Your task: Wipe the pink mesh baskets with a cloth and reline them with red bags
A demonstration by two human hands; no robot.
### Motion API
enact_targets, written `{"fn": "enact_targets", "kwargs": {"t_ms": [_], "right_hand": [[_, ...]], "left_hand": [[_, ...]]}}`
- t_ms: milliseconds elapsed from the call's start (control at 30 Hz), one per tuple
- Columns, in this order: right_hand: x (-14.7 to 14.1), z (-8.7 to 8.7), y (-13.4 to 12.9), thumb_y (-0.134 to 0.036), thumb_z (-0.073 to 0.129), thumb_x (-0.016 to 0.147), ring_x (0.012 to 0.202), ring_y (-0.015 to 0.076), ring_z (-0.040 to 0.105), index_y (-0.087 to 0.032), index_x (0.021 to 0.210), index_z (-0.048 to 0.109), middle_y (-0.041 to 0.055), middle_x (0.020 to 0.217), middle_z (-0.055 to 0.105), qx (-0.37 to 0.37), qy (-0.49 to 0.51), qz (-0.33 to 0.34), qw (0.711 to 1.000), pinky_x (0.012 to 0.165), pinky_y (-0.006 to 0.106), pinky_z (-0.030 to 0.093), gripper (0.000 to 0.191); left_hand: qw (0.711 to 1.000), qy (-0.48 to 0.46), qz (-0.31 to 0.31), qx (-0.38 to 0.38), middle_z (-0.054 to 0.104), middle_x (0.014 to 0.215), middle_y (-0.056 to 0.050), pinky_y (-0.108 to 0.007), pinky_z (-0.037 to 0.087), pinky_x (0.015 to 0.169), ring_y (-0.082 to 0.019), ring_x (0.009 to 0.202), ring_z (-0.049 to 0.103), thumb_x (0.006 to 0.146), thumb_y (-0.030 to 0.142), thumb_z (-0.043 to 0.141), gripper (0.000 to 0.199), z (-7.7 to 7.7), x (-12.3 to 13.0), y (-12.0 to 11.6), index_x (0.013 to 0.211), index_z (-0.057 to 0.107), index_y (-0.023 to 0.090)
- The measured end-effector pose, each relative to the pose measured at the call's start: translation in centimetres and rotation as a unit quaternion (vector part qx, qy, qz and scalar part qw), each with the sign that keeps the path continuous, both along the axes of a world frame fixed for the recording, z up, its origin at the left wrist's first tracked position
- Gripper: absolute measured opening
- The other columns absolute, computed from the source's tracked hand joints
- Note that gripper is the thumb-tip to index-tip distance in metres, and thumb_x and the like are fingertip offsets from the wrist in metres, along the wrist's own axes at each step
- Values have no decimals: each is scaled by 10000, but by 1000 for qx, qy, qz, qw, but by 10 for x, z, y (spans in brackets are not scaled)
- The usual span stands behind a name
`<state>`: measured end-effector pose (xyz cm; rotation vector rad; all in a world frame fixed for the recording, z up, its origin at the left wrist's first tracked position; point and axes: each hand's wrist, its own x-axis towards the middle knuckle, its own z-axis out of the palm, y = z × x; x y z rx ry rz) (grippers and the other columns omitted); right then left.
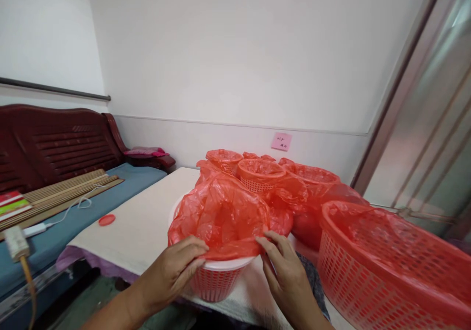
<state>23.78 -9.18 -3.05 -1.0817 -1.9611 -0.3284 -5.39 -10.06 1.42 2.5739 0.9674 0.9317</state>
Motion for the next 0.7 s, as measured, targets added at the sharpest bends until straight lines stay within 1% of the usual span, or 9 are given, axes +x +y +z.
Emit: {"fn": "enact_targets", "kwargs": {"t_ms": [100,233,300,400,467,600,633,667,700], "right_hand": [[1,9,7,-76,449,907,1034,213,568,-214,1115,609,97,1113,579,-21,13,26,999,872,376,522,297],[2,18,8,-147,475,935,952,195,578,-232,989,613,54,995,618,-30,63,56,996,816,338,501,170],[3,21,7,-161,476,942,931,184,575,-240,967,596,35,956,622,-41,88,68,993,804,319,488,146],[2,24,4,-174,474,950,930,172,570,-251,991,569,22,951,614,-51,121,71,989,811,306,474,129],[0,27,1,-191,506,940,988,182,554,-254,1055,555,33,1012,602,-50,110,69,990,857,325,461,140],[-10,33,-4,-256,634,876,1109,240,492,-243,1233,492,75,1173,556,-66,30,69,995,947,412,414,384],[-13,35,-3,-256,642,870,1098,247,491,-237,1227,496,77,1167,559,-78,17,69,994,941,425,409,386],[-15,37,-2,-243,631,875,1068,247,497,-230,1189,517,73,1133,571,-93,10,70,993,923,430,407,333],[-18,39,0,-222,602,890,1022,241,506,-224,1120,545,64,1077,585,-108,7,72,992,897,426,406,237]], "left_hand": [[997,-49,8,-51,637,960,-52,-235,447,813,-134,901,601,993,229,349,239,7,9,2,929,576,196],[993,-102,20,-64,612,885,-25,-237,421,754,-123,819,568,997,274,349,248,6,14,7,900,562,195],[991,-112,30,-64,595,853,-14,-238,408,731,-121,788,550,994,298,360,245,3,14,9,887,555,196],[989,-106,56,-81,551,770,9,-240,380,672,-115,709,507,988,344,374,275,1,14,10,815,529,197],[986,-109,75,-98,498,699,28,-243,353,620,-112,648,463,985,380,369,321,1,16,11,740,479,203],[981,-127,87,-116,421,636,47,-247,320,574,-108,596,413,985,416,341,375,3,20,13,672,389,215],[981,-127,86,-115,419,634,49,-245,321,572,-107,595,414,985,416,340,376,4,21,14,670,384,216],[982,-123,86,-111,421,634,49,-243,325,570,-105,594,418,986,412,339,374,5,21,14,671,386,215],[984,-115,85,-104,426,633,49,-241,330,569,-104,593,424,987,405,338,372,6,21,14,672,392,215]]}}
